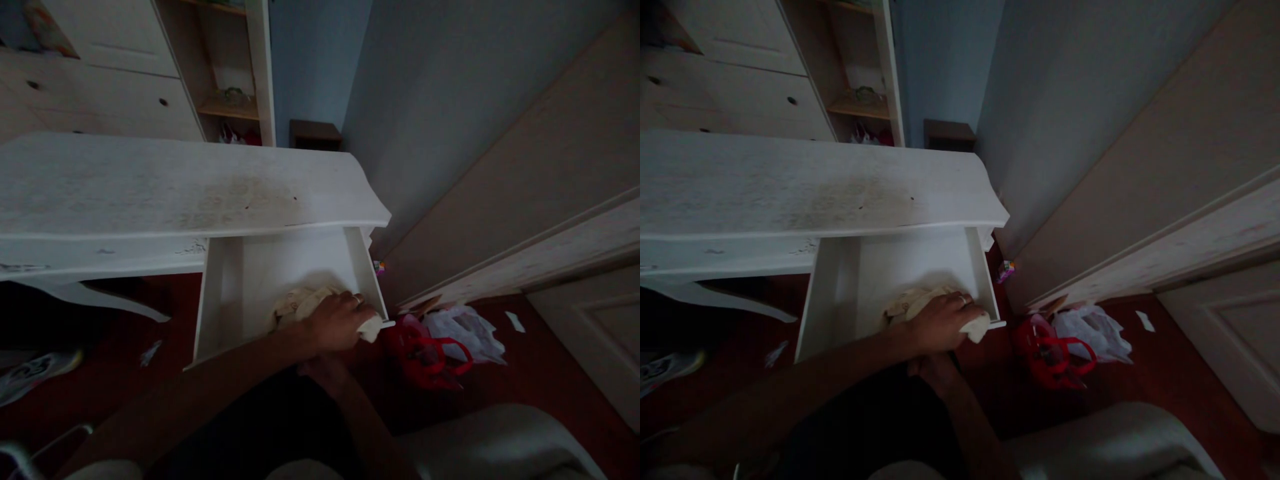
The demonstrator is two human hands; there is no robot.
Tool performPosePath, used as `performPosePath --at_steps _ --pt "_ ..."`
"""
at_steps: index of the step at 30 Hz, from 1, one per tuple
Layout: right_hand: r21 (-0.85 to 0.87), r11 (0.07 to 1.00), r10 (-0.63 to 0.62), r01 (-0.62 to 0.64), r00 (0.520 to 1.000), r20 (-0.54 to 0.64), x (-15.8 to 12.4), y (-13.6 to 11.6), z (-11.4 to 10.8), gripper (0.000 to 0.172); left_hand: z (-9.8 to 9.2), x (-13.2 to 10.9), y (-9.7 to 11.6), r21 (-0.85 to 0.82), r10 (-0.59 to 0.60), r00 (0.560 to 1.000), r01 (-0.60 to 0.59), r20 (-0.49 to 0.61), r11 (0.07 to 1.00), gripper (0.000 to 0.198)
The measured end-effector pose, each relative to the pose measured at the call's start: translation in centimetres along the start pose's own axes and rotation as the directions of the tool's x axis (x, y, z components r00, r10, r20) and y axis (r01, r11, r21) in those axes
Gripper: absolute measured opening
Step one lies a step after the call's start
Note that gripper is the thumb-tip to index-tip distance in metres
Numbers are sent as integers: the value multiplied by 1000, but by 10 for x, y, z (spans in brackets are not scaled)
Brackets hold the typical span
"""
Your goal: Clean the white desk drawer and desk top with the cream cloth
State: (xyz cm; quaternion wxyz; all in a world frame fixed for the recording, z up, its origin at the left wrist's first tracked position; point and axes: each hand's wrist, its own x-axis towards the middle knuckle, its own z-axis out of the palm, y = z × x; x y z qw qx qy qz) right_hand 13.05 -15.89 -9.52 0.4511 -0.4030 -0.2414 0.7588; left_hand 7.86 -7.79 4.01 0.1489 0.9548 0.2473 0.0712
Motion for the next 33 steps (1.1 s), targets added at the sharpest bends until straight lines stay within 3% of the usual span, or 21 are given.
performPosePath --at_steps 3,6,11,16,20,24,30,33 --pt "35 997 63 -63 998 6 -4 -2 2 35 6 36 3 -32 -37 999 36 -38 999 33" --pt "46 995 89 -90 996 6 -5 -3 3 34 10 61 2 -55 -179 978 174 -102 983 42" --pt "72 991 109 -110 994 18 -3 -4 3 34 5 80 -10 -24 -337 913 340 -231 940 42" --pt "100 993 59 -63 997 39 -2 -4 4 35 -8 93 -43 -39 -473 823 486 -315 873 32" --pt "88 993 69 -72 997 36 -1 -4 5 35 -9 105 -65 -182 -607 734 581 -304 793 31" --pt "86 994 64 -65 998 16 -3 -6 7 32 -3 116 -77 -428 -712 645 581 -276 692 32" --pt "104 993 59 -59 998 9 -3 -5 9 34 8 126 -115 -786 -914 389 529 -111 321 33" --pt "116 992 52 -52 999 0 -2 -2 9 35 11 123 -134 -812 -941 315 513 -122 277 39"
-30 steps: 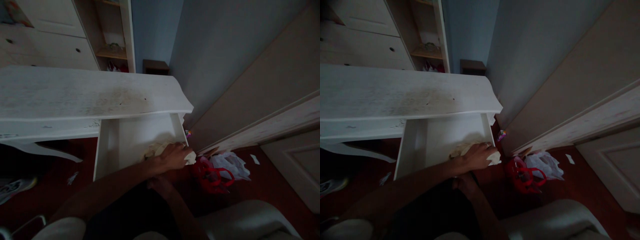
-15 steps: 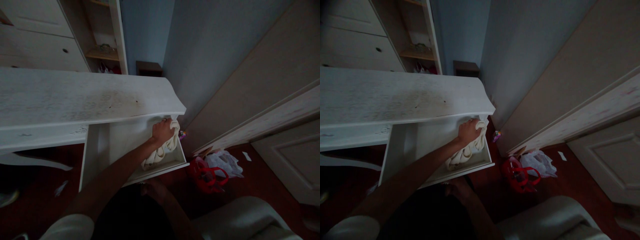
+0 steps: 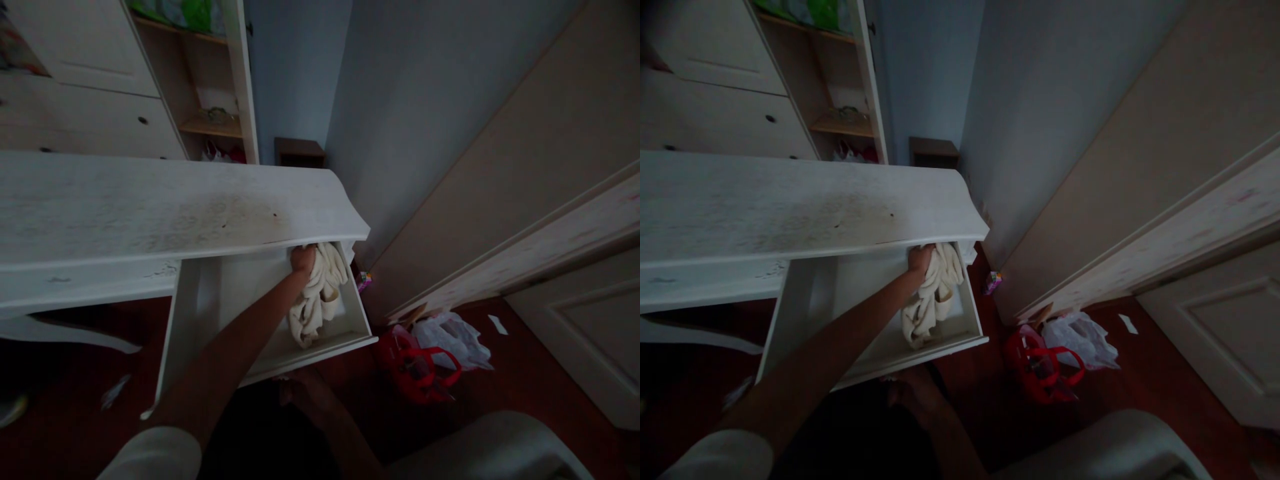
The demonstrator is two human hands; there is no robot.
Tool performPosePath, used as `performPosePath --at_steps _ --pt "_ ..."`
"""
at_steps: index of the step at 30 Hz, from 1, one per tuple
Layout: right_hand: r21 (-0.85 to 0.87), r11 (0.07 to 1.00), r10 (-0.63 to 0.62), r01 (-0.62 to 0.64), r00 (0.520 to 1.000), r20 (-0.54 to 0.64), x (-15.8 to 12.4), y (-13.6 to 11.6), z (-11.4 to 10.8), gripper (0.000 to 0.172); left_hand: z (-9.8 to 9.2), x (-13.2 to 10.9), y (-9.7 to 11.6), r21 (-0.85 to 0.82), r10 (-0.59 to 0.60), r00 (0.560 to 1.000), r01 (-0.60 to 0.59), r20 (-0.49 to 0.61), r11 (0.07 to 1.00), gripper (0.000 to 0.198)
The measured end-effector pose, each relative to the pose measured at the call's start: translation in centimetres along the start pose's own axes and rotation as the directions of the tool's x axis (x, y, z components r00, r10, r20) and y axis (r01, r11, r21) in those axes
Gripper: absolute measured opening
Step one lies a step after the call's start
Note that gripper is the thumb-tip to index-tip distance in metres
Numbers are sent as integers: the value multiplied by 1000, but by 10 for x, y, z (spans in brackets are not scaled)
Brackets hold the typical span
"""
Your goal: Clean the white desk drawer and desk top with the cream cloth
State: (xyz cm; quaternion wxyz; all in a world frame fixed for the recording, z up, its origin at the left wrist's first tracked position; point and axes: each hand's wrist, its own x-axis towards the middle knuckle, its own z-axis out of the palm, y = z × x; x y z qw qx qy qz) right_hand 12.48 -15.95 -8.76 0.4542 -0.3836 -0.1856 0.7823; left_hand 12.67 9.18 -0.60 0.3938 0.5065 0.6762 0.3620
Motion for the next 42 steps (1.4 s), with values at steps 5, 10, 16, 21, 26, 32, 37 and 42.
performPosePath --at_steps 5,10,16,21,26,32,37,42 --pt "-11 1000 -7 7 1000 15 1 1 -2 35 -19 4 -7 -19 107 983 -111 -151 994 39" --pt "-21 1000 2 -2 1000 18 1 1 -3 35 -52 -20 -23 392 342 935 -280 -96 876 49" --pt "-20 1000 16 -15 1000 9 3 5 -7 41 -104 -54 -39 636 450 677 -724 582 267 25" --pt "8 1000 -7 7 1000 3 2 5 -7 35 -105 -84 -31 519 491 500 -848 713 107 42" --pt "21 1000 -14 15 1000 -19 2 6 -7 36 -85 -105 -20 436 640 444 -881 627 184 53" --pt "-18 1000 -13 12 1000 -7 1 7 -8 40 -76 -106 -36 384 607 389 -912 693 145 81" --pt "-17 999 -47 47 998 -29 0 8 -8 40 -86 -102 -47 414 547 442 -892 711 183 53" --pt "10 998 -65 65 997 -32 1 13 -11 39 -126 -82 -59 719 456 767 -615 451 324 46"
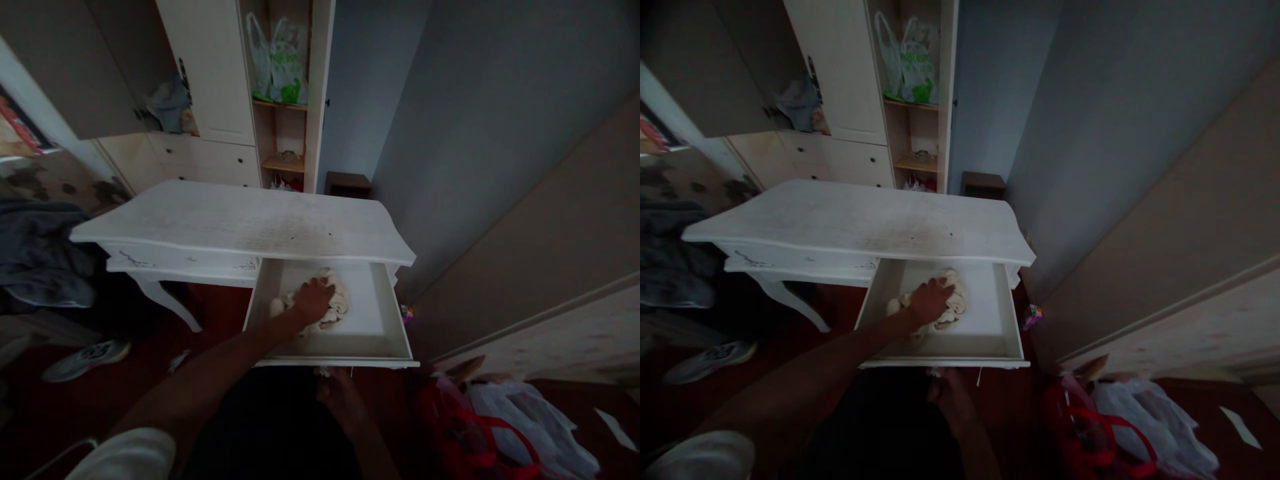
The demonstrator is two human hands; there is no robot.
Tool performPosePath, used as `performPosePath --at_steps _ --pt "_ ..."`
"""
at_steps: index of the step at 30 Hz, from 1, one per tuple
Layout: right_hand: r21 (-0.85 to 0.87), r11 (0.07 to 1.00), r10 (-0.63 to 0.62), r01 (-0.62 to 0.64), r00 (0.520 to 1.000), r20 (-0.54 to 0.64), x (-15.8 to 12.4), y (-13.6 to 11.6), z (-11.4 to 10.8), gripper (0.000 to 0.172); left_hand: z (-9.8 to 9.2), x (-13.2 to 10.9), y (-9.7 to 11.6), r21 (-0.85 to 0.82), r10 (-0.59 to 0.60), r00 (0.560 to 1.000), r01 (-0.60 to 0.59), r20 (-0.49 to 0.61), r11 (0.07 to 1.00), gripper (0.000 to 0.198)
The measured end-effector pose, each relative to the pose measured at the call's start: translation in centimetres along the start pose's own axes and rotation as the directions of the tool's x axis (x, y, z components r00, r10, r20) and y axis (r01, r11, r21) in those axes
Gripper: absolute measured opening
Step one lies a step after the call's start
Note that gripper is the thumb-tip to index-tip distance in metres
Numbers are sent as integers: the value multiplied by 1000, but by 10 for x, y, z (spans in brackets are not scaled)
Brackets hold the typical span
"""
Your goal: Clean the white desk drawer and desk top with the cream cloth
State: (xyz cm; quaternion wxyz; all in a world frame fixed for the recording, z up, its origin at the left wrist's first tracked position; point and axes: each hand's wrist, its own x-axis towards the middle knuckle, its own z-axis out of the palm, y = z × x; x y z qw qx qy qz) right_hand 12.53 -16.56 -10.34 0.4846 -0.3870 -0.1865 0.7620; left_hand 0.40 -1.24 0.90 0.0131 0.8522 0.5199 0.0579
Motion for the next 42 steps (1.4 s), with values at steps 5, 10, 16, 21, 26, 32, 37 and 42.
performPosePath --at_steps 5,10,16,21,26,32,37,42 --pt "-7 1000 27 -27 1000 -13 0 -1 1 41 -17 -9 -59 93 -365 931 364 -2 927 38" --pt "-7 1000 30 -31 1000 -6 2 0 -1 40 -13 -6 -66 104 -433 901 434 -32 895 59" --pt "9 999 31 -31 1000 4 1 3 -4 35 11 20 -33 61 -465 876 475 -129 878 66" --pt "-24 999 34 -34 999 9 -2 -6 5 37 28 47 0 60 -335 929 348 -157 936 69" --pt "-66 997 42 -40 999 26 -2 -8 6 39 34 76 37 54 -168 976 177 -138 983 70" --pt "-61 997 55 -53 998 28 -7 -13 9 32 29 113 73 -27 60 987 -65 -150 998 53" --pt "-33 997 64 -63 997 35 -7 -16 12 29 25 128 73 -51 60 992 -66 -108 996 48" --pt "-38 998 58 -57 997 45 -3 -12 9 32 23 127 53 -54 230 971 -233 -59 971 42"
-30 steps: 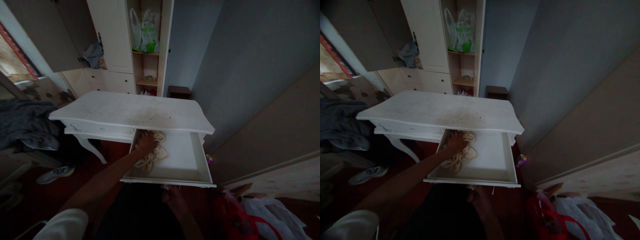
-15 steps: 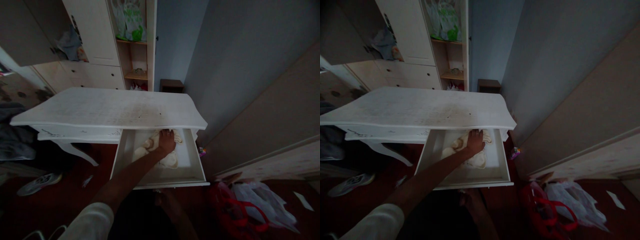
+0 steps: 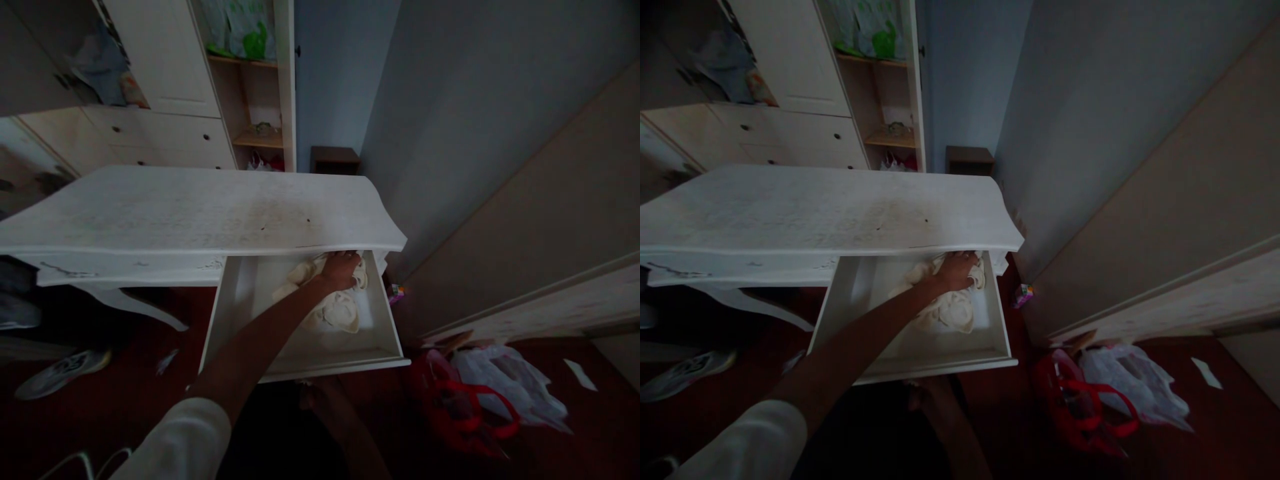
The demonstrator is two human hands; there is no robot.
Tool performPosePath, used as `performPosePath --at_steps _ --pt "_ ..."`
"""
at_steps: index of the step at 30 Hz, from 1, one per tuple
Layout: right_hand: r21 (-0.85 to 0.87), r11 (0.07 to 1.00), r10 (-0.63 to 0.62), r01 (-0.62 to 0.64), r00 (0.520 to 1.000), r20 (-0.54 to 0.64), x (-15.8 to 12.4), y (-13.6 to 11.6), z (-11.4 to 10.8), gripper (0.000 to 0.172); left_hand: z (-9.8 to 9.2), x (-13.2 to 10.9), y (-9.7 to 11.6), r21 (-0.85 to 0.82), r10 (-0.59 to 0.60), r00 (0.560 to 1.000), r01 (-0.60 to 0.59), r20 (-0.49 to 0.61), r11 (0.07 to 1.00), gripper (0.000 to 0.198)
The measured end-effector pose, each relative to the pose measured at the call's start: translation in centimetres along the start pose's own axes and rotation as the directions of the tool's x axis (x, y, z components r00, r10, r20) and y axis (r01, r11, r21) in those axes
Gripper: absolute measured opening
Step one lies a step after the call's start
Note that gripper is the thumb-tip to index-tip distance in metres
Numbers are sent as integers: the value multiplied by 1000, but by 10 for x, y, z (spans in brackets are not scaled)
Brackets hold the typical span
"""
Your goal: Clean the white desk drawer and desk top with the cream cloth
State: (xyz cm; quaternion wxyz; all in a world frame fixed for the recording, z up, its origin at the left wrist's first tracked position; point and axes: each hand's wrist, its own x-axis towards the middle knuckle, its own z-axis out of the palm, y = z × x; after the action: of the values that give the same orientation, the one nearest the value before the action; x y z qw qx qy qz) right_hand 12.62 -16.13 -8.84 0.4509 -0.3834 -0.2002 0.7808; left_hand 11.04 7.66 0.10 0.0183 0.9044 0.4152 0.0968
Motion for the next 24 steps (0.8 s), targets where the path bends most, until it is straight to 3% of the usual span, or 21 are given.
performPosePath --at_steps 12,20,24 --pt "32 999 -35 35 999 -4 5 8 -3 29 8 -43 6 -147 217 973 -205 73 968 44" --pt "102 994 -30 31 999 -12 4 9 -3 32 7 -79 36 -245 357 920 -313 163 918 86" --pt "117 993 -33 31 999 8 4 10 -6 35 6 -89 45 -241 462 870 -417 172 876 65"
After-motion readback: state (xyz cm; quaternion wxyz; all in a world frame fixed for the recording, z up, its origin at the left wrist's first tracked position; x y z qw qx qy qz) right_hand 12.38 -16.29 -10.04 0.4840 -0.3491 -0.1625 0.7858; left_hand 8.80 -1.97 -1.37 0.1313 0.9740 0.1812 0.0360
